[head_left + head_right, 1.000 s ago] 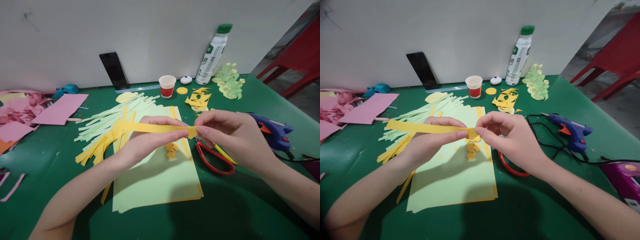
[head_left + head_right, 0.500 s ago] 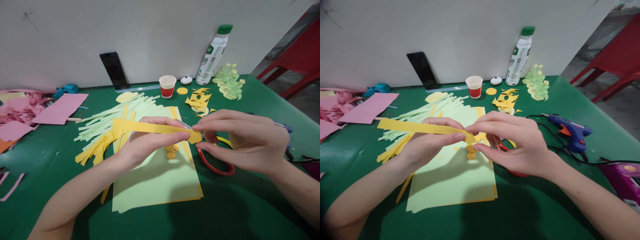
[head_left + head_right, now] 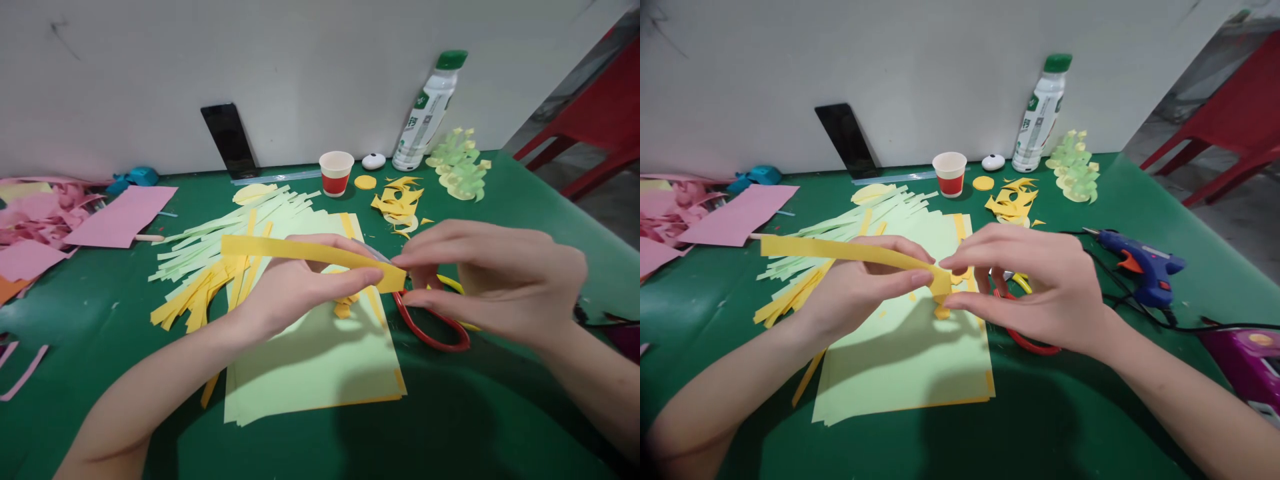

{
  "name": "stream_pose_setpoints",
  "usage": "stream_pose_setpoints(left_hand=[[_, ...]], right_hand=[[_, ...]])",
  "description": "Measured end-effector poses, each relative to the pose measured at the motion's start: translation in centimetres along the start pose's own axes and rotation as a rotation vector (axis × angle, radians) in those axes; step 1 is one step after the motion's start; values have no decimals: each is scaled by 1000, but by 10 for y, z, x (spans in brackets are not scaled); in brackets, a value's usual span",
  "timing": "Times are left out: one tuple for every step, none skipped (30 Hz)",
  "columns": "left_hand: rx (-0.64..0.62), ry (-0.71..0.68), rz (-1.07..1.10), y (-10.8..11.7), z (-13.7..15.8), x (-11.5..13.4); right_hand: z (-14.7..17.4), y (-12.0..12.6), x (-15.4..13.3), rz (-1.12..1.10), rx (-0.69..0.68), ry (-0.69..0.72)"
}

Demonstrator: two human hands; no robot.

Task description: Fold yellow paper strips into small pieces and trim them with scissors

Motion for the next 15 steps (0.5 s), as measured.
stream_pose_setpoints(left_hand=[[6,-13,-31,0,1,2],[14,-26,-64,-1,1,4],[26,-34,-101,-1,2,6],[45,-41,-141,-1,3,7],[63,-49,-184,-1,3,8],[81,-64,-224,-1,3,8],[96,-86,-257,-1,3,8],[104,-123,-279,-1,4,9],[103,-169,-292,-2,4,10],[99,-218,-301,-2,4,10],[98,-262,-310,-3,4,11],[107,-301,-318,-2,4,11],[113,-337,-323,-2,4,11],[120,-374,-319,-2,4,12],[125,-413,-309,-1,5,12]], right_hand=[[1,-1,5,-44,-9,-68],[1,-4,9,-76,-29,-128],[2,-7,11,-93,-57,-172],[3,-9,13,-97,-86,-203],[3,-12,14,-93,-114,-228],[4,-15,15,-84,-138,-253],[5,-17,16,-77,-158,-276],[6,-20,17,-75,-178,-301],[6,-22,18,-78,-198,-322],[7,-24,18,-81,-212,-341],[7,-25,18,-86,-214,-358],[7,-25,19,-94,-200,-377],[7,-24,19,-108,-175,-404],[7,-23,20,-126,-143,-438],[8,-22,21,-152,-113,-476]])
Point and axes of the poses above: each hand's wrist, its own z-axis away from the middle knuckle, its own y-axis out of the back of the hand, x = y × z, the point moved 7 cm from there along -z, towards the middle knuckle, and after that the axes turned 10 degrees about y, right-handed, at the moved point
